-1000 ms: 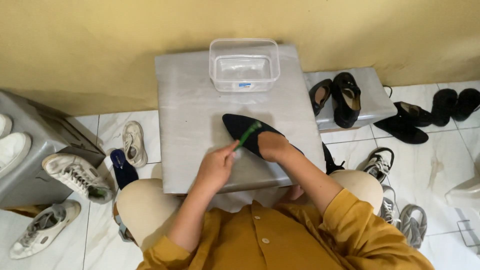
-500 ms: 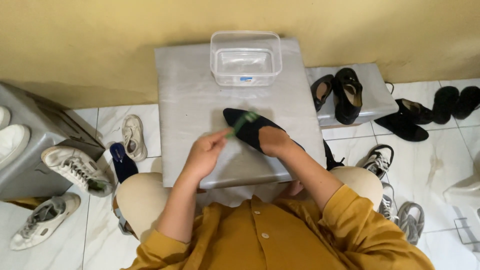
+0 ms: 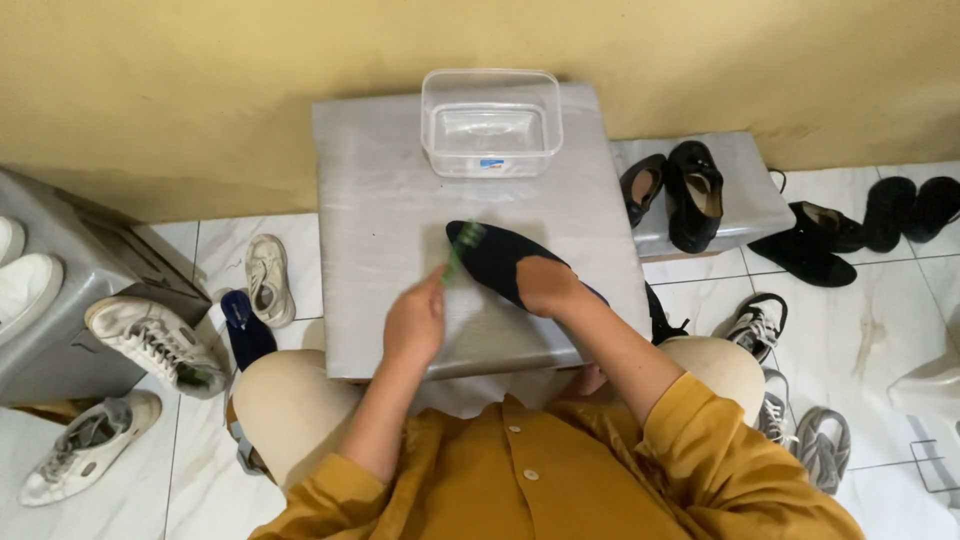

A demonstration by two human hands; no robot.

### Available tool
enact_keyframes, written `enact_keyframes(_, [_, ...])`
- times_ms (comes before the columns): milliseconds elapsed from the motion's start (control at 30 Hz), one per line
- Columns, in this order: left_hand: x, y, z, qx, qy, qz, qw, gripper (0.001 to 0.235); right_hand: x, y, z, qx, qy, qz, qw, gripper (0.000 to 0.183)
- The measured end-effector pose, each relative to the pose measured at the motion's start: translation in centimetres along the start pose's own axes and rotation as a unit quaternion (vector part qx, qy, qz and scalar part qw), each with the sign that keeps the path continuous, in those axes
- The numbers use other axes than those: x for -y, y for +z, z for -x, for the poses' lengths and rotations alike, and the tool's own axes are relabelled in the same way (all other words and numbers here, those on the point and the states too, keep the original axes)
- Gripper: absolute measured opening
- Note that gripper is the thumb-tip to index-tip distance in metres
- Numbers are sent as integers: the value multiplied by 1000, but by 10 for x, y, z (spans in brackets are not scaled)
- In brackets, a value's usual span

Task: The person scrubs a dark blue high-heeled shoe with a green toothbrush, repeatedly dipping the brush into a container of water. The person holds the shoe steady with one hand while scrubbing the upper surface and heel area.

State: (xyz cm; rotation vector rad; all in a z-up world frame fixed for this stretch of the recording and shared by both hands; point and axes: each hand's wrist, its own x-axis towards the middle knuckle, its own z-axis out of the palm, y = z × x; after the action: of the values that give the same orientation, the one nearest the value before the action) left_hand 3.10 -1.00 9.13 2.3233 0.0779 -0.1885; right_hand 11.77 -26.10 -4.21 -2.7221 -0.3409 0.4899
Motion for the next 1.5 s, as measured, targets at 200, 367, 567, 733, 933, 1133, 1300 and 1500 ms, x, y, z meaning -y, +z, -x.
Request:
enact_keyframes(200, [-22, -5, 20, 96, 79, 254, 959, 32, 1, -1, -6, 2, 46, 18, 999, 34])
enact_keyframes(367, [30, 28, -11, -47, 47, 78, 995, 42, -1, -1, -6, 52, -35, 99, 993, 39])
enact_keyframes(567, [4, 29, 18, 23, 125, 243, 962, 38, 26, -33, 14, 93, -77, 155, 981, 45])
enact_keyframes(733, [34, 42, 5, -110, 145, 168, 969, 36, -21, 17, -13, 34, -78, 94, 992, 35])
enact_keyframes(933, [50, 67, 20, -87, 220, 195, 952, 35, -2, -17, 20, -19, -146, 176, 973, 32])
enact_keyframes(1133, [52, 73, 10, -186, 228, 111, 949, 43, -7, 1, 1, -26, -50, 55, 997, 29])
enact_keyframes(1300, [38, 60, 22, -159, 322, 84, 930, 41, -6, 3, 3, -62, -25, 48, 997, 24])
enact_keyframes(1500, [43, 71, 15, -236, 297, 95, 921, 40, -32, 30, -33, -8, 4, -83, 997, 36])
